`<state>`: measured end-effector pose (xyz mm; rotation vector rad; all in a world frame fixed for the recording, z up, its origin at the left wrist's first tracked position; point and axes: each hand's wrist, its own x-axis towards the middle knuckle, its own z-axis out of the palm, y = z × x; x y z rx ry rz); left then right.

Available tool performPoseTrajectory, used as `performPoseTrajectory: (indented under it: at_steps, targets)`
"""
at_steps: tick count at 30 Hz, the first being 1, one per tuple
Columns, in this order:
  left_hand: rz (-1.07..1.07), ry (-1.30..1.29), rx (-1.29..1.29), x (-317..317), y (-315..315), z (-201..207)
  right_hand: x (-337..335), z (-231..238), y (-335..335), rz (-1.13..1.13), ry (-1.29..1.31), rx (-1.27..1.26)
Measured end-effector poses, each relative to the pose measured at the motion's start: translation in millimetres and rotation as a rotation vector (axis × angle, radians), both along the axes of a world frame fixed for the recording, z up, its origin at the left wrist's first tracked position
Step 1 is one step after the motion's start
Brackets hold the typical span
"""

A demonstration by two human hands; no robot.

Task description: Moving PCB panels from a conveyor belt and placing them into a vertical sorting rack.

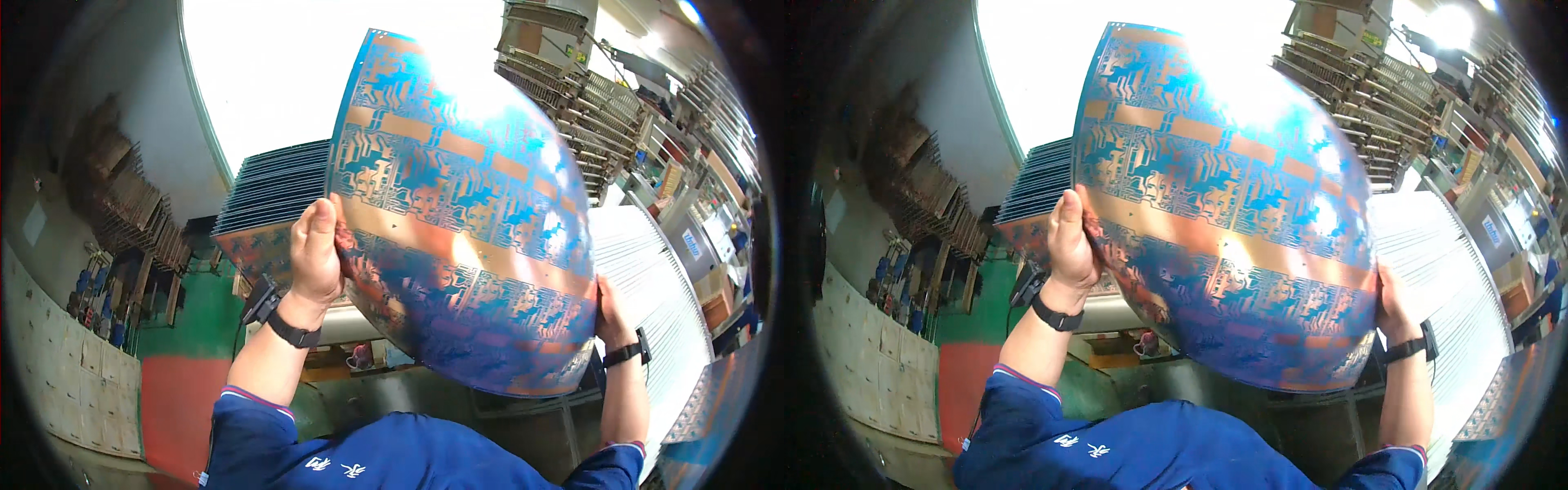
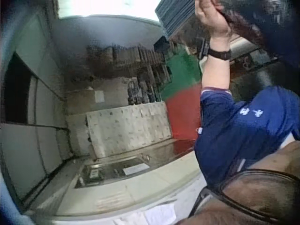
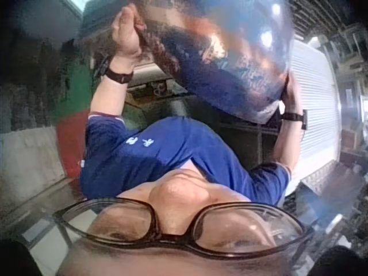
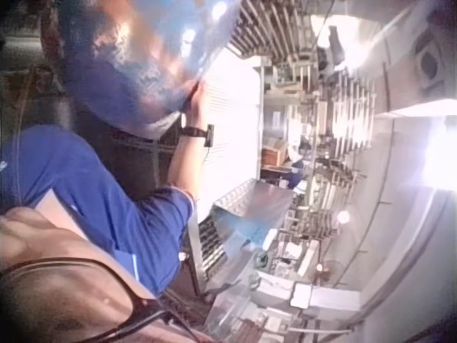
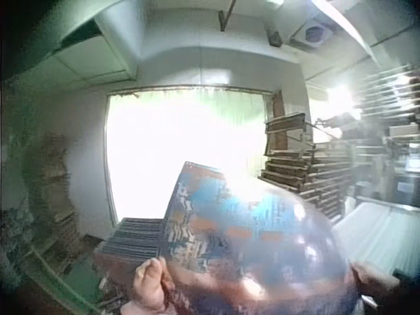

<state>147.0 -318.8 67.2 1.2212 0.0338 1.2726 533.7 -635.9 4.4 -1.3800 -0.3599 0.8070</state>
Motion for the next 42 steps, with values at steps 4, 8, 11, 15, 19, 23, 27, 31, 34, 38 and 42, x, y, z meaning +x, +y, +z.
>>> performPoseTrajectory:
  at_steps: [4,8,11,15,19,23,27,31,34,38,42]
  targets:
    - [0.141,0.181,0.034,-18,0,3,-12,18,-7,-0.020,-0.090,-0.010]
    - [0.269,0.357,-0.065,-13,21,11,-9,58,-2,-0.216,-0.478,0.438]
    - [0.235,0.368,-0.093,-22,46,29,-22,100,-1,-0.077,-0.663,0.580]
    - [0.026,0.535,-0.029,-47,40,76,-11,137,-5,-0.045,-0.741,0.480]
    - [-0.241,0.419,0.150,-80,81,106,-9,155,13,0.230,-0.750,0.470]
    - [-0.199,0.109,0.127,-94,45,153,-2,177,28,0.271,-0.552,0.532]
    - [0.783,0.473,0.462,-124,4,185,-1,205,40,-0.046,-1.227,0.298]
    - [0.837,0.372,0.658,-183,38,172,-35,199,58,0.059,-0.742,0.557]
    - [0.482,0.340,0.353,-184,50,128,-53,165,95,0.330,-0.724,0.586]
    - [0.491,0.246,0.181,-167,58,62,-80,113,143,0.200,-0.781,0.424]
    - [0.535,0.232,0.164,-172,100,15,-101,66,186,0.171,-0.732,0.493]
